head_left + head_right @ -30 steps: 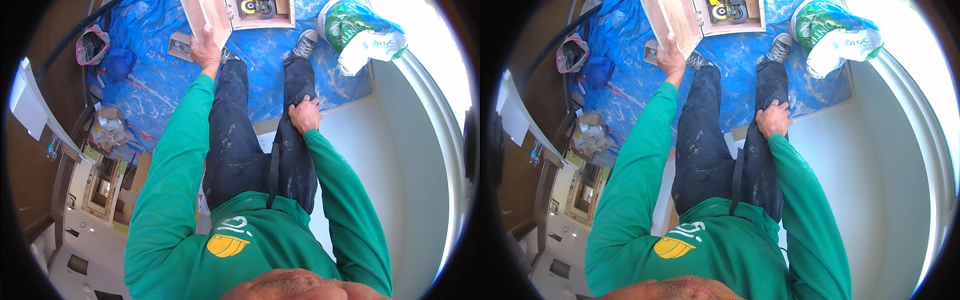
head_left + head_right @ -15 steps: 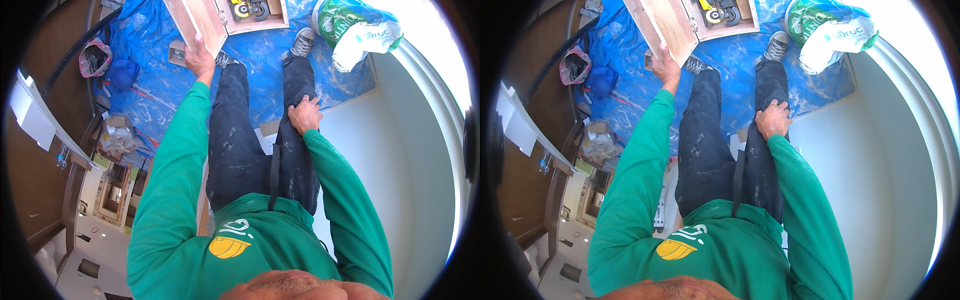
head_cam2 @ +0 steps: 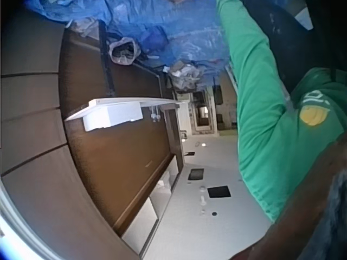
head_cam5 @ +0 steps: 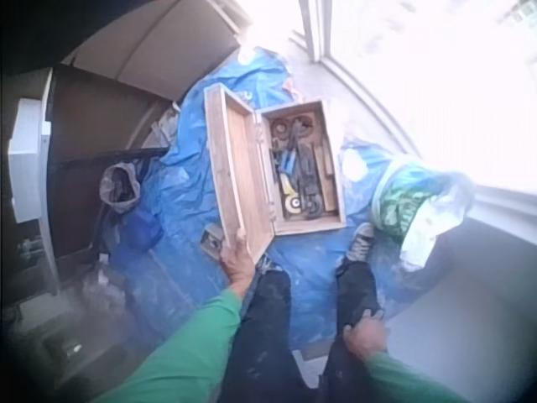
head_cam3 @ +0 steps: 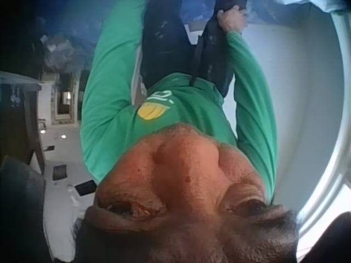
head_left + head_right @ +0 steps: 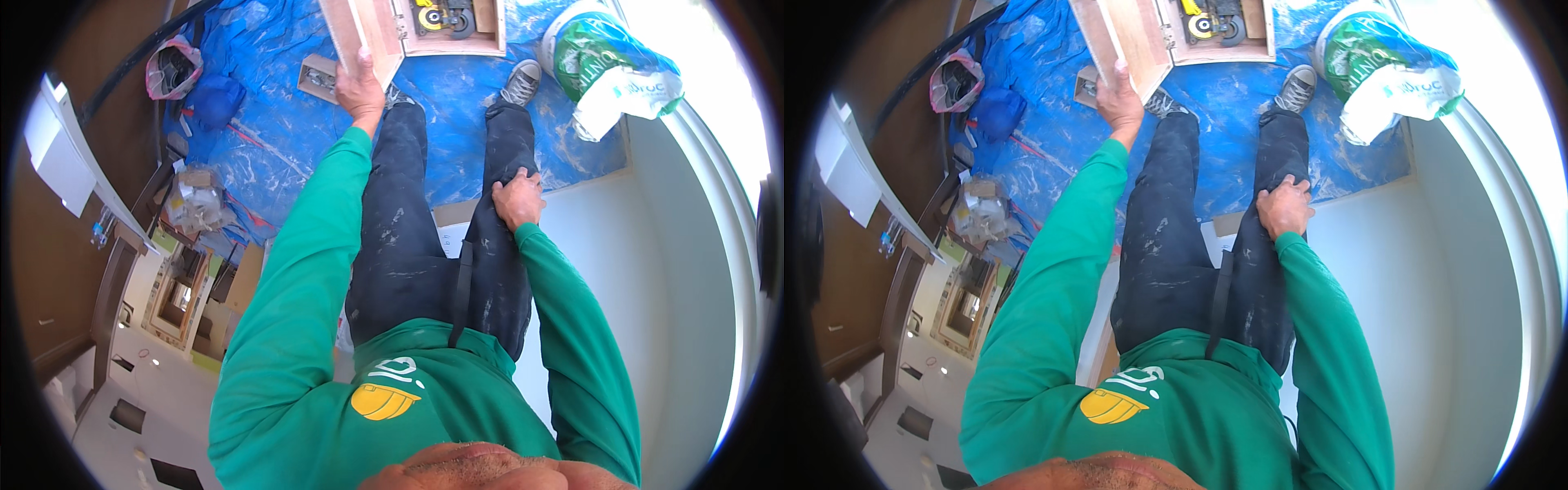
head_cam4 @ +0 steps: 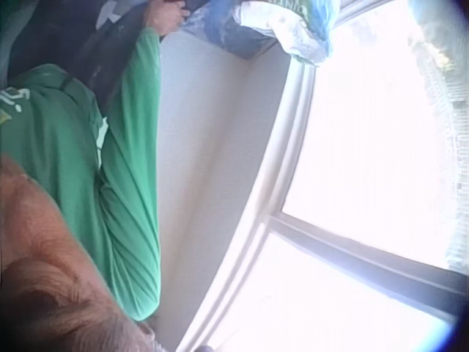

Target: The person assembles a wooden cabinet by attaching a side panel using a cordless drill. They position the panel, drive screws into the frame, and then stand to inspect the work. The person also picks up a small box of hardware and places it on the floor.

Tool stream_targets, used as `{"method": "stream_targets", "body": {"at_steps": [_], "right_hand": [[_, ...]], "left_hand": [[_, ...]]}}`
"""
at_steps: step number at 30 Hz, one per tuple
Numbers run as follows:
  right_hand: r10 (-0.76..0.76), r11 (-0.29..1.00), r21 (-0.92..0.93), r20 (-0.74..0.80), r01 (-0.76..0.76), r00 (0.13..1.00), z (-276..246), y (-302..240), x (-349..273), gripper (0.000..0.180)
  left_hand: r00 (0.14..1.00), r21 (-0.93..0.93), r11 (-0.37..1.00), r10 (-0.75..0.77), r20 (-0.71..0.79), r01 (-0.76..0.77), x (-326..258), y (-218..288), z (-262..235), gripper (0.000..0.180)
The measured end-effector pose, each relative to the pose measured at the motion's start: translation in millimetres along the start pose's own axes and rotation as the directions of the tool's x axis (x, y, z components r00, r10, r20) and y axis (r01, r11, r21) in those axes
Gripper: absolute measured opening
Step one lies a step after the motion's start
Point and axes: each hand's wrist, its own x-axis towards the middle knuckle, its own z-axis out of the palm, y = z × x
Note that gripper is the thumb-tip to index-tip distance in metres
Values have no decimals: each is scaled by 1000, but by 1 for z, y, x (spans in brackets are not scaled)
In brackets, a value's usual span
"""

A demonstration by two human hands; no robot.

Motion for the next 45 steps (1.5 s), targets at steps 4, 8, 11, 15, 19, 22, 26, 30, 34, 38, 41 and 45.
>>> {"method": "stream_targets", "body": {"at_steps": [4, 8, 11, 15, 19, 22, 26, 30, 34, 38, 41, 45], "right_hand": [[-12, 999, -37, -10, 12, 1000, 0, -6, -2, 67], [-22, 998, -63, -37, 20, 999, 4, -10, -2, 68], [-23, 997, -75, -57, 19, 998, 6, -14, -3, 68], [-28, 996, -87, -54, 24, 998, 6, -17, -5, 68], [-26, 996, -89, -51, 22, 998, 7, -19, -6, 67], [-24, 995, -96, -59, 18, 998, 6, -21, -9, 67], [-21, 996, -88, -53, 17, 998, 11, -17, -6, 70], [-32, 993, -114, -79, 23, 996, 13, -15, -7, 69], [-27, 993, -118, -71, 18, 997, 12, -13, -8, 68], [-24, 994, -104, -68, 17, 997, 14, -9, -6, 69], [-25, 996, -92, -69, 19, 997, 16, -5, -5, 71], [-23, 997, -81, -58, 18, 998, 14, -2, -4, 72]], "left_hand": [[998, -1, 999, 49, -41, -49, 5, -12, 0, 78], [999, -17, 999, 32, -32, -33, 6, -16, -2, 79], [1000, -19, 1000, 13, -11, -14, 9, -16, -5, 79], [1000, 8, 1000, 3, 6, -3, 11, -23, -8, 78], [998, -65, 997, 40, -49, -43, 13, -32, -2, 75], [998, -42, 998, 44, -53, -46, 13, -35, 0, 75], [997, -5, 999, 49, -56, -50, 13, -35, 2, 76], [997, -51, 998, 43, -69, -46, 11, -33, 3, 76], [997, -28, 999, 38, -67, -40, 11, -31, 3, 78], [997, -13, 999, 32, -64, -33, 7, -23, 2, 78], [998, -11, 999, 37, -54, -38, 6, -19, 1, 79], [996, -27, 998, 53, -75, -56, 5, -19, 0, 78]]}}
